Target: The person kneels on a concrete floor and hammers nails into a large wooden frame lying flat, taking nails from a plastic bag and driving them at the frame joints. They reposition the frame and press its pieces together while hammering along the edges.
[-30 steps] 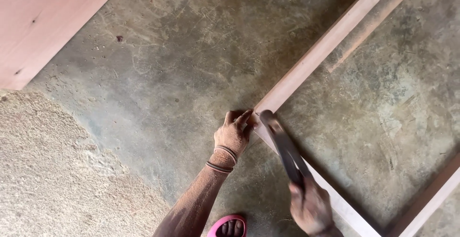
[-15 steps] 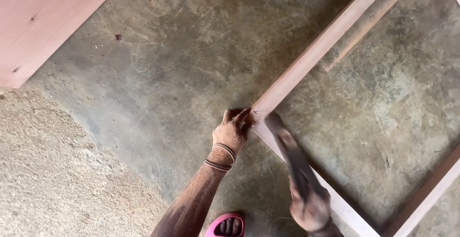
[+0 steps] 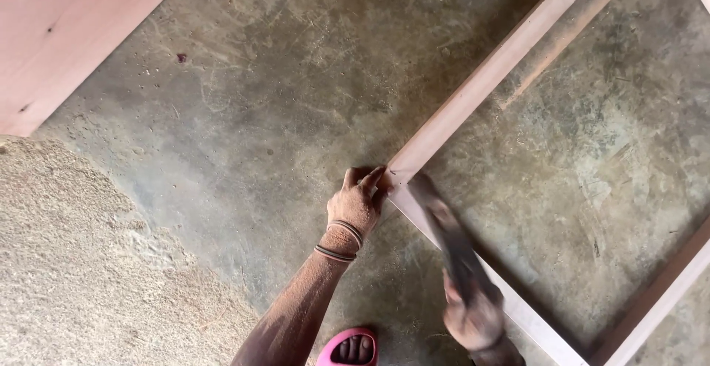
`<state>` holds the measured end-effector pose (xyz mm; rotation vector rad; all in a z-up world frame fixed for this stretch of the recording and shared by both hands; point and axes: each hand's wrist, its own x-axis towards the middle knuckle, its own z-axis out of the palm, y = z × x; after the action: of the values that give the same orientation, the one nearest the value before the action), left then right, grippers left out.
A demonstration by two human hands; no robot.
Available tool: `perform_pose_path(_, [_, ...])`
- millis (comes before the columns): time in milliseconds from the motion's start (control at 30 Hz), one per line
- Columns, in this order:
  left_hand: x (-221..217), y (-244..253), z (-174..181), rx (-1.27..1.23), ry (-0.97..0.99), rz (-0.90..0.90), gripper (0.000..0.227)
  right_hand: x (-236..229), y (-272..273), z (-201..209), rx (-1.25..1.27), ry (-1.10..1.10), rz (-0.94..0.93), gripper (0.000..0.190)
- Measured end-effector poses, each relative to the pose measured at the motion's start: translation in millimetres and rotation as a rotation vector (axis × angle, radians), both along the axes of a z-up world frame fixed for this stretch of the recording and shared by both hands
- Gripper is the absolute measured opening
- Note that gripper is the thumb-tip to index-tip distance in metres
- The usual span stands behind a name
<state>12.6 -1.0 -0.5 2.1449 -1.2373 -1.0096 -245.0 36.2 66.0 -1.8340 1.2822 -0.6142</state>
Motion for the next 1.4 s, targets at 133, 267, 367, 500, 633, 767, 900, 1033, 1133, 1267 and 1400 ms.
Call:
perform_pose_path(133, [-7, 5, -16, -0.028, 0.007, -0.001, 0.047, 12, -19, -13, 0.174, 0.692, 0.045, 0.038])
perform_pose_path(267, [-3, 7, -3, -0.022, 0.006, 0.016, 0.046, 0, -6, -3, 0.097, 0.568, -0.023, 0.039])
perform_pose_path(367, [-2, 1, -1, -0.002, 0.011, 0.0, 0.044, 0, 7, 12, 0.167, 0.013, -0.066, 0.047])
perform_pose_path(500, [-3, 4, -5, -0.021, 0.015, 0.006, 0.045, -25, 11, -38, 0.434, -0.523, -0.182, 0.05])
perform_pose_path(633, [-5, 3, -10, -0.05, 0.015, 0.006, 0.045, 22, -23, -9, 0.292, 0.647, -0.031, 0.042])
perform_pose_path(767, [-2, 3, 0, -0.004, 0.011, 0.004, 0.045, 8, -9, -10, 0.154, 0.433, -0.04, 0.042])
perform_pose_path(900, [-2, 1, -1, 0.005, 0.007, -0.014, 0.046, 21, 5, 9, 0.012, -0.294, -0.005, 0.049])
perform_pose_path(1033, [-2, 2, 0, -0.005, 0.029, -0.003, 0.046, 8, -3, -35, 0.344, 0.494, -0.041, 0.043])
perform_pose_path(1133, [-2, 0, -9, -0.019, 0.026, -0.009, 0.045, 32, -14, 0, 0.141, 0.432, -0.027, 0.044])
perform_pose_path(1267, [-4, 3, -6, 0.007, 0.032, -0.005, 0.045, 34, -4, 16, 0.104, 0.305, -0.064, 0.041])
perform_pose_path(1400, [-3, 2, -6, 0.017, 0.018, -0.011, 0.044, 14, 11, -10, 0.125, 0.159, -0.114, 0.04])
